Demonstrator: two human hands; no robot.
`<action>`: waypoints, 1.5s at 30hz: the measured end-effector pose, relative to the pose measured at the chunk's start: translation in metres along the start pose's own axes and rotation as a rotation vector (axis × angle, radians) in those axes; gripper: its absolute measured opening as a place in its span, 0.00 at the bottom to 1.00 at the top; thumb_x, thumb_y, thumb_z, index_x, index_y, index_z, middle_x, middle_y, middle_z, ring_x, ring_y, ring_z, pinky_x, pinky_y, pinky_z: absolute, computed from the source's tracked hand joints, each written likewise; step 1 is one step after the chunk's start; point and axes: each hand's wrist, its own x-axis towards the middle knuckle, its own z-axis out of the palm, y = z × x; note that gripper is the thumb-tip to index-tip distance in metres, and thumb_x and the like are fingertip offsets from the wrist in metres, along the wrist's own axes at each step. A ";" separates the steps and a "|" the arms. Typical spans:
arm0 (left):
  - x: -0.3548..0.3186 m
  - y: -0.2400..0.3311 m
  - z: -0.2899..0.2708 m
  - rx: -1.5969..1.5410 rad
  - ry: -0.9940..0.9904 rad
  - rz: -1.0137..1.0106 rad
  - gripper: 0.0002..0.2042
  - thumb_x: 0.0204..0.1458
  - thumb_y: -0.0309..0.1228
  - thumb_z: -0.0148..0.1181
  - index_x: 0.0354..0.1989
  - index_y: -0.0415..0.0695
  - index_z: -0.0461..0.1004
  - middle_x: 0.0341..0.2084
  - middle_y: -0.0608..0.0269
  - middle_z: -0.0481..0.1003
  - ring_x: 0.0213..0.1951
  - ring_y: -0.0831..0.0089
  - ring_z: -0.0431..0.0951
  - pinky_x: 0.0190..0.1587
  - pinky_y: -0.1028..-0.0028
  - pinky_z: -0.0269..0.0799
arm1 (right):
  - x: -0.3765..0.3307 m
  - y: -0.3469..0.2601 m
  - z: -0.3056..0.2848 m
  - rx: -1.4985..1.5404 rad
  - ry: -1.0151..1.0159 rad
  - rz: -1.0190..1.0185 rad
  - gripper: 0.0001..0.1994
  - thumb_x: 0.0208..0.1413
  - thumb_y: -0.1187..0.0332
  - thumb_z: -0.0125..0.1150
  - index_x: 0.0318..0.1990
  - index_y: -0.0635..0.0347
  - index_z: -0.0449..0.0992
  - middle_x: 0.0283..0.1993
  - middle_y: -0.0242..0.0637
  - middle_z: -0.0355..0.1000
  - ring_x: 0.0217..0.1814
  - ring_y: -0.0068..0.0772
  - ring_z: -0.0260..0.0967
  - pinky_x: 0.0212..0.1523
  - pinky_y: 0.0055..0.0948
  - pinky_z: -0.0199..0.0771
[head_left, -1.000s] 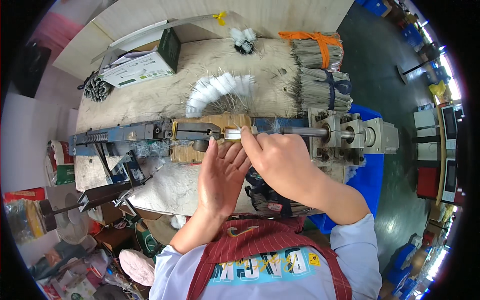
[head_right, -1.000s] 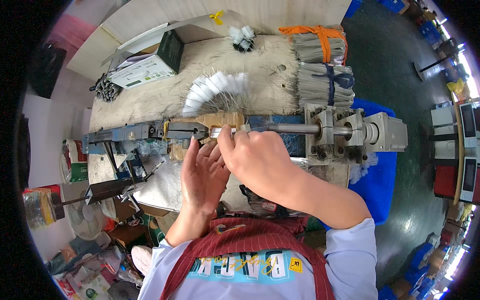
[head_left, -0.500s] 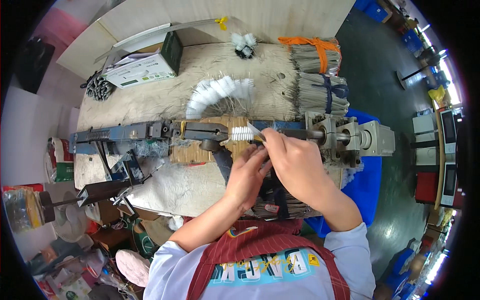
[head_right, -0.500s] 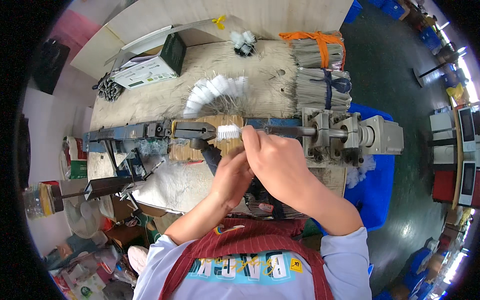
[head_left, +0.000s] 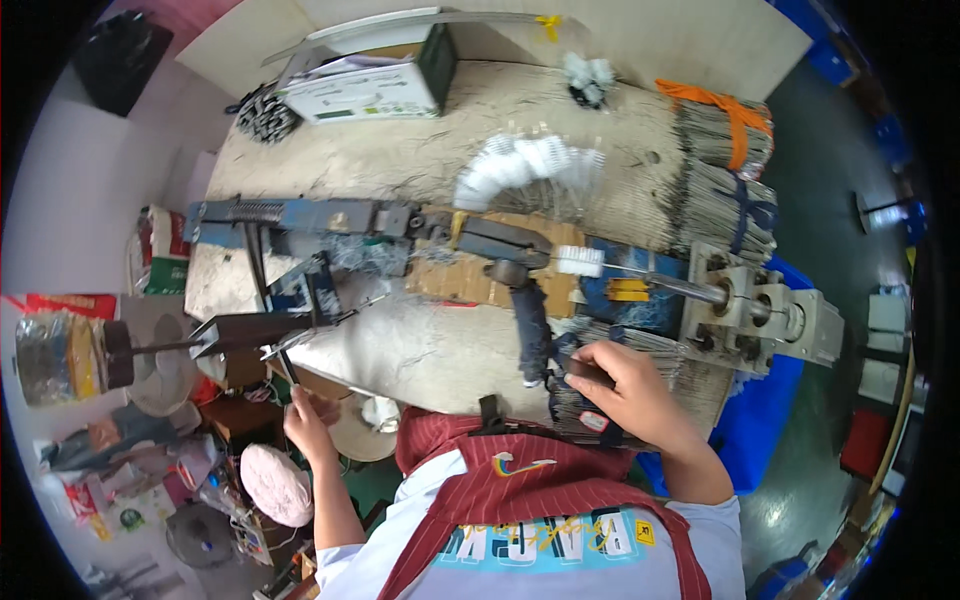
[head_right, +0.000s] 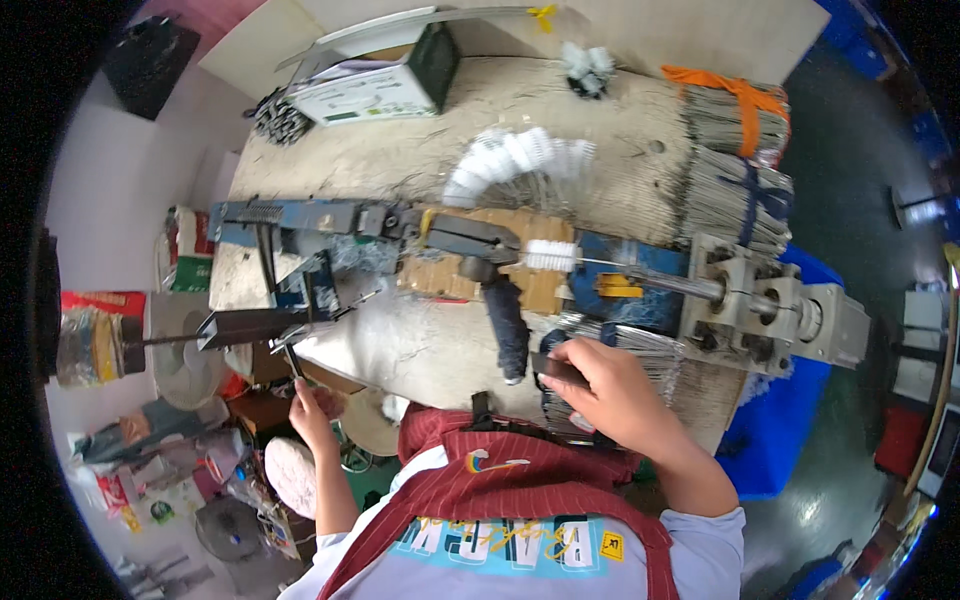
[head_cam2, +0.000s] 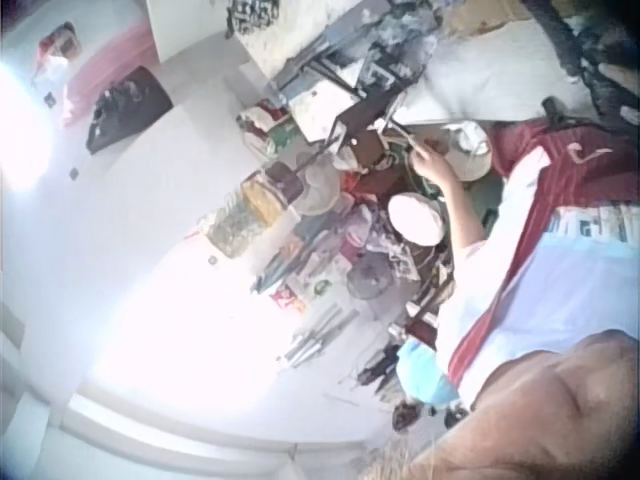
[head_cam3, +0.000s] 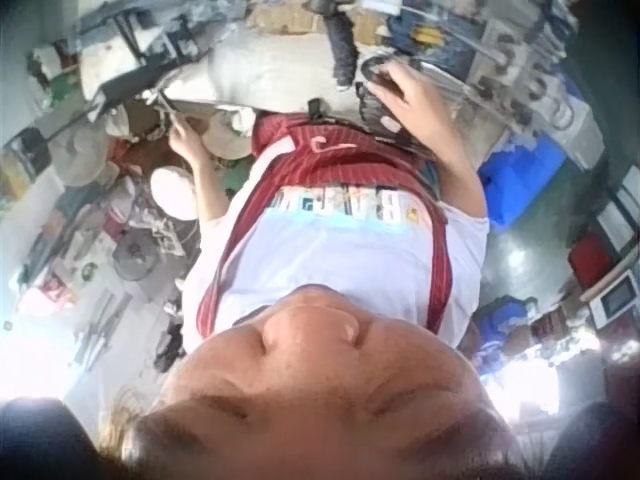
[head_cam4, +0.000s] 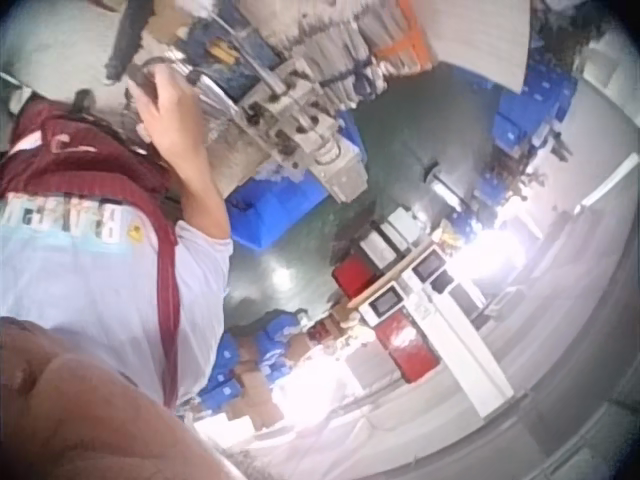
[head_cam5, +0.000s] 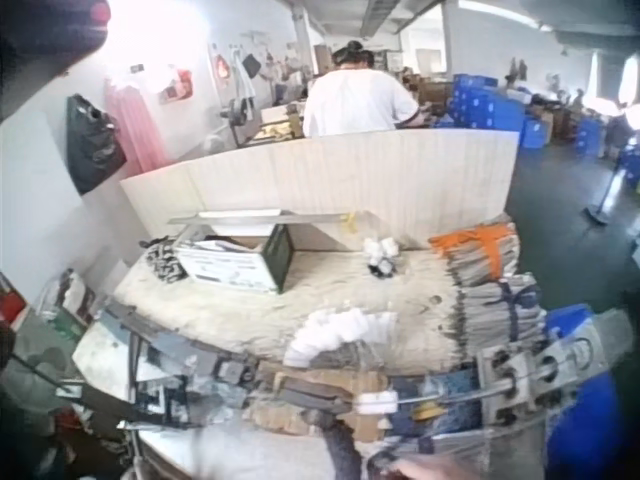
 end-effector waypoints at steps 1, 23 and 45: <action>0.005 0.002 -0.007 -0.103 0.111 0.046 0.21 0.63 0.45 0.53 0.30 0.35 0.68 0.22 0.56 0.77 0.21 0.69 0.80 0.20 0.75 0.75 | 0.004 -0.003 0.004 -0.029 0.008 -0.025 0.14 0.55 0.66 0.65 0.44 0.65 0.71 0.39 0.47 0.75 0.40 0.50 0.75 0.39 0.40 0.73; -0.113 0.199 0.139 0.146 -0.451 1.750 0.14 0.44 0.34 0.68 0.40 0.45 0.79 0.42 0.60 0.74 0.32 0.70 0.71 0.29 0.73 0.63 | 0.048 -0.073 -0.027 -0.575 0.229 -0.327 0.15 0.42 0.78 0.62 0.41 0.64 0.71 0.31 0.40 0.69 0.33 0.44 0.72 0.31 0.40 0.73; -0.125 0.160 0.191 -0.074 -0.907 1.197 0.11 0.45 0.13 0.62 0.38 0.36 0.74 0.36 0.51 0.76 0.38 0.56 0.76 0.43 0.66 0.72 | 0.170 -0.015 -0.028 -0.705 0.294 -0.027 0.06 0.52 0.69 0.60 0.34 0.60 0.76 0.32 0.44 0.75 0.37 0.51 0.74 0.37 0.43 0.74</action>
